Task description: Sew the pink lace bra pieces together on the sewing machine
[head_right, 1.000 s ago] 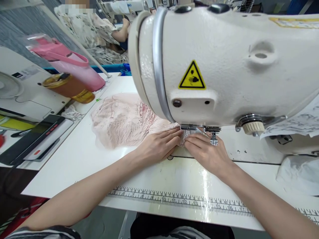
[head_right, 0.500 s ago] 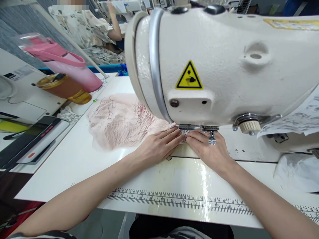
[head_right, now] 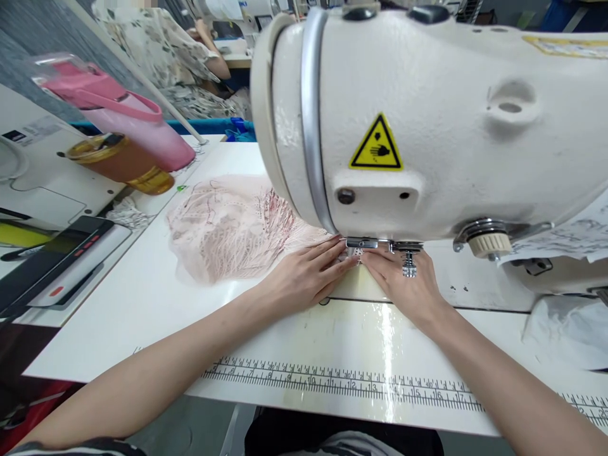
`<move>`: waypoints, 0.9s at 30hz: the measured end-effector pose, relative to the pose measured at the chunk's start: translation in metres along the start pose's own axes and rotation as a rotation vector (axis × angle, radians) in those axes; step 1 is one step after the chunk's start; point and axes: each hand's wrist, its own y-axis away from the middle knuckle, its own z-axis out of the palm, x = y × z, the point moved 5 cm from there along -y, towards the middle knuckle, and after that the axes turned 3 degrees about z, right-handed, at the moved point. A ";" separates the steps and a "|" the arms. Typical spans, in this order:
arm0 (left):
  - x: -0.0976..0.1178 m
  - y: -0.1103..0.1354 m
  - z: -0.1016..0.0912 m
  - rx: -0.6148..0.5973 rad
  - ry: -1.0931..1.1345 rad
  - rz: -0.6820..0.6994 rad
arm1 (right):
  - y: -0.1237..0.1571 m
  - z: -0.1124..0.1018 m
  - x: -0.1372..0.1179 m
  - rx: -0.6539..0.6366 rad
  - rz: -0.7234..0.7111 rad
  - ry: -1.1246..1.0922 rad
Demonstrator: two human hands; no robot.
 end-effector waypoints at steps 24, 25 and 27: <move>-0.001 0.000 0.002 0.069 -0.032 0.021 | 0.003 -0.006 -0.015 -0.076 0.101 0.082; -0.001 0.000 0.002 0.074 -0.031 0.019 | 0.003 -0.006 -0.014 -0.074 0.101 0.071; -0.001 0.000 0.002 0.081 -0.023 0.011 | 0.003 -0.006 -0.015 -0.070 0.095 0.055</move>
